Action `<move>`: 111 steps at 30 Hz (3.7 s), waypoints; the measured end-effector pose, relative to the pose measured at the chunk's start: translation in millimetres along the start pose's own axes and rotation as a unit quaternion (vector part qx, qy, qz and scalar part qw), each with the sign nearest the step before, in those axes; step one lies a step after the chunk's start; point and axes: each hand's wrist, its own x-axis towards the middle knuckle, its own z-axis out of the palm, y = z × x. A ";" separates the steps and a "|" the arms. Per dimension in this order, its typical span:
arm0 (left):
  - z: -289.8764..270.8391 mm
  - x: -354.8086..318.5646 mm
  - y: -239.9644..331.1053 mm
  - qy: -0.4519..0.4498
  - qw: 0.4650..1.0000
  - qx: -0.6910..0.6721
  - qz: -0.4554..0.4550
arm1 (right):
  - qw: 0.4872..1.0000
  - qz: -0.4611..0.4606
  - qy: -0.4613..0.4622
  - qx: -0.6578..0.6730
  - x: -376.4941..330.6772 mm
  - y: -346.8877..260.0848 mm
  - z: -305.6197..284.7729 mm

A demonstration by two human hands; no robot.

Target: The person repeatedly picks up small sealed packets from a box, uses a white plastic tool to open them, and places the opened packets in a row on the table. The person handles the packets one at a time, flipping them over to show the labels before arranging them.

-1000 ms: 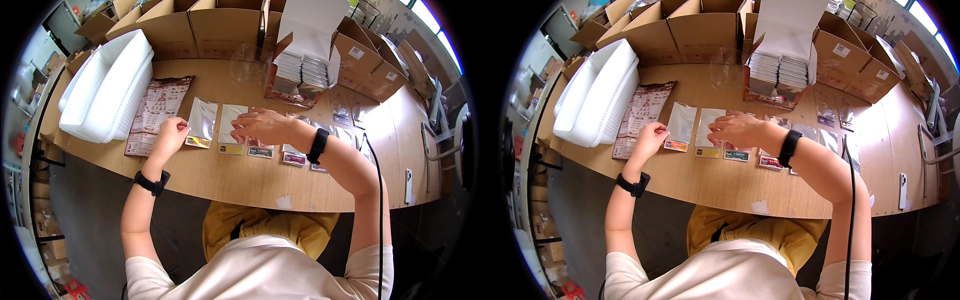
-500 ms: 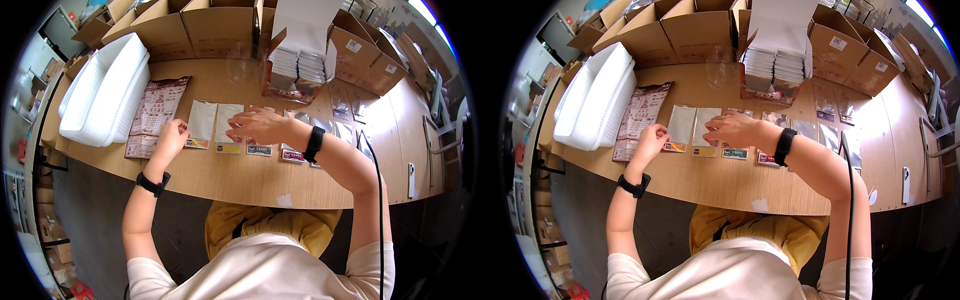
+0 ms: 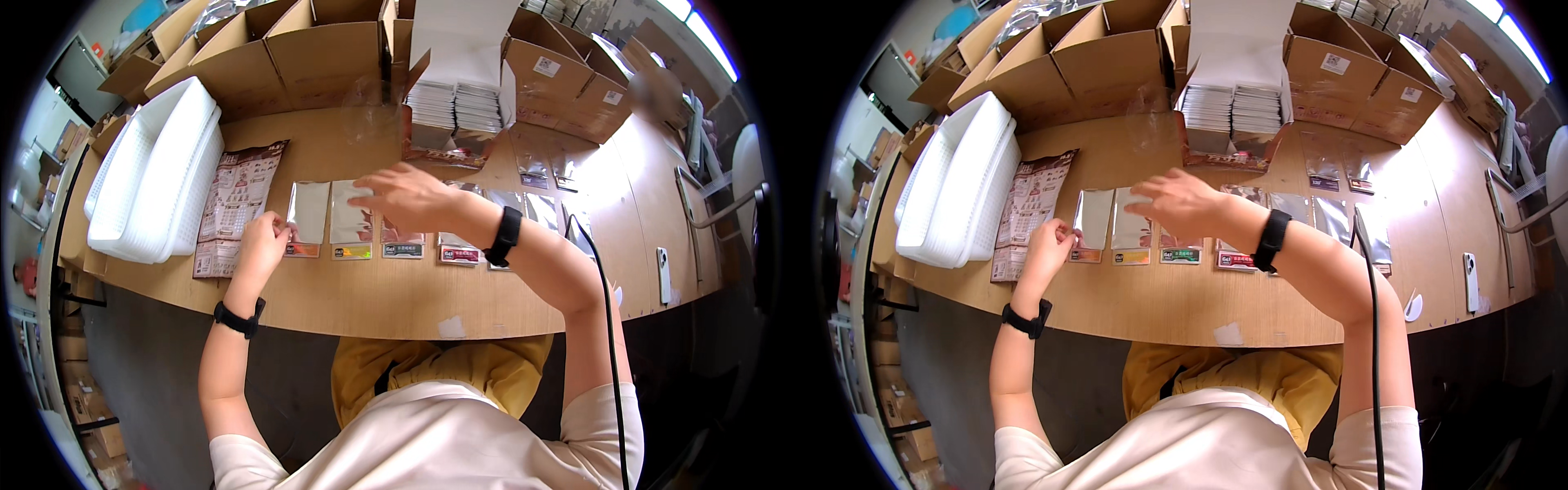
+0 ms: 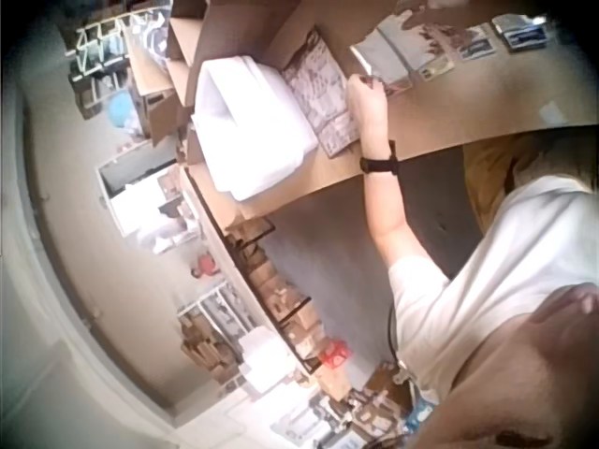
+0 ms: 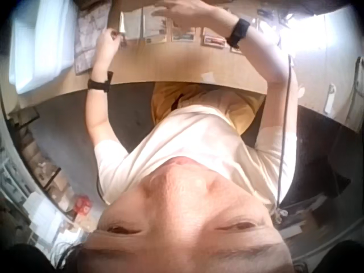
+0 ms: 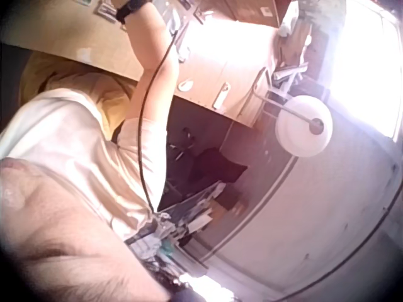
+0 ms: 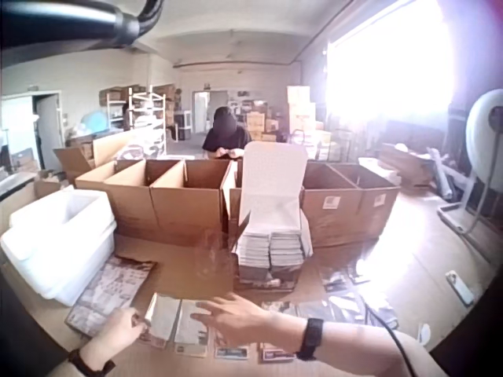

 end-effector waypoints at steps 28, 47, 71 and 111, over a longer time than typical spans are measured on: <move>20.2 -82.4 160.2 -0.079 0.757 -0.648 -0.022 | 0.947 0.174 0.269 -0.028 -78.7 29.7 -104.6; 114.1 -100.0 255.4 -0.269 0.701 -0.656 -0.077 | 0.596 0.729 0.334 -0.038 -393.5 -106.2 -79.7; 85.1 -106.9 234.6 -0.119 0.753 -0.646 -0.051 | 0.552 0.618 0.502 0.249 -327.5 -107.2 -112.4; 76.2 -109.9 233.9 0.104 0.781 -0.611 -0.076 | 0.532 0.428 0.207 0.701 -174.7 -174.4 -97.9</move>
